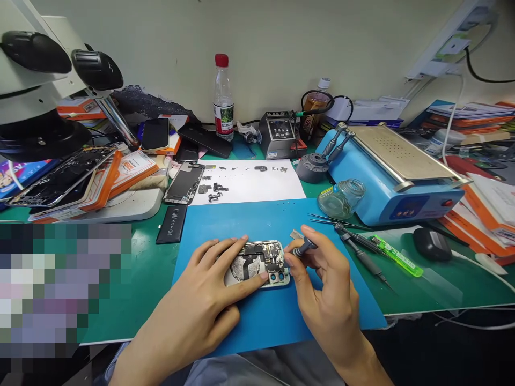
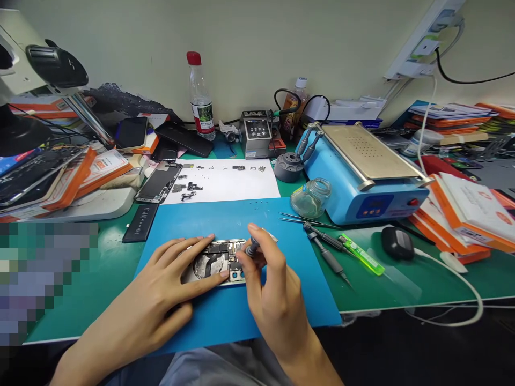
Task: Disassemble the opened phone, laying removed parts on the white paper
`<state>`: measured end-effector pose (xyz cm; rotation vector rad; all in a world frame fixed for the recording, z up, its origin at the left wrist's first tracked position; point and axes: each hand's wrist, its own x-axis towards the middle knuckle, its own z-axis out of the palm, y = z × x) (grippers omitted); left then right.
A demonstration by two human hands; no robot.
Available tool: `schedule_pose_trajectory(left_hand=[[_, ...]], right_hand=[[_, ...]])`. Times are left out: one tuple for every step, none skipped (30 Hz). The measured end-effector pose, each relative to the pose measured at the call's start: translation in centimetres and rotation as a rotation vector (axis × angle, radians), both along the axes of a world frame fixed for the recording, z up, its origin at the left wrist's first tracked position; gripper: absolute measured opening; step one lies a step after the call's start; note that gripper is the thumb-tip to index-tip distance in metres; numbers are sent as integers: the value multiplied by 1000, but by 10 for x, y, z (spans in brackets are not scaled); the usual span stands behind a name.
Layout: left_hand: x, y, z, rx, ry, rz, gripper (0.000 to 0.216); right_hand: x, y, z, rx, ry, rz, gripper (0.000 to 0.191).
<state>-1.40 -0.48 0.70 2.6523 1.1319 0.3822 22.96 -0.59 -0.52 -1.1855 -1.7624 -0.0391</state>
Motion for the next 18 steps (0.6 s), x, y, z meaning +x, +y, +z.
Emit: schedule_pose_trajectory(left_hand=[[0,0,0,0,1,0,88],[0,0,0,0,1,-1,88],[0,0,0,0,1,-1,88],[1,0,0,-1,3,-1,88],[1,0,0,-1,4,-1,89],[1,0,0,-1,6,0,89],[1,0,0,-1,8,1,89],[1,0,1,-1,10,2,89],[1,0,1,-2,12,4,87],[1,0,1,-4,13,5,86],[1,0,1,-6,12,5,85],[1,0,1,-8,11,6,84],[0,-1,1,-10,8,7,83],[0,-1,1,-12,4,6,83],[0,-2,1,-15,-4,5,84],[0,-2,1,-22,-16,11,86],[-1,-2,0,-36,-38,26,87],[-1,-2,0,-59,-73,52,87]], right_hand=[[0,0,1,4,-8,-4,69],[0,1,2,14,-24,-4,68],[0,2,3,35,-50,5,68],[1,3,5,59,-79,19,68],[1,3,6,80,-107,38,69],[1,4,7,92,-127,59,70],[2,4,9,91,-136,82,71],[2,4,9,82,-132,107,70],[2,4,10,68,-116,127,68],[3,4,10,50,-95,146,66],[3,3,10,34,-78,163,64],[4,3,10,18,-66,176,62],[4,3,9,4,-62,188,60],[4,2,9,-7,-65,199,59],[5,2,8,-13,-70,207,58],[5,3,8,-11,-73,211,57],[5,3,7,-8,-74,207,57],[5,3,7,-1,-72,199,58]])
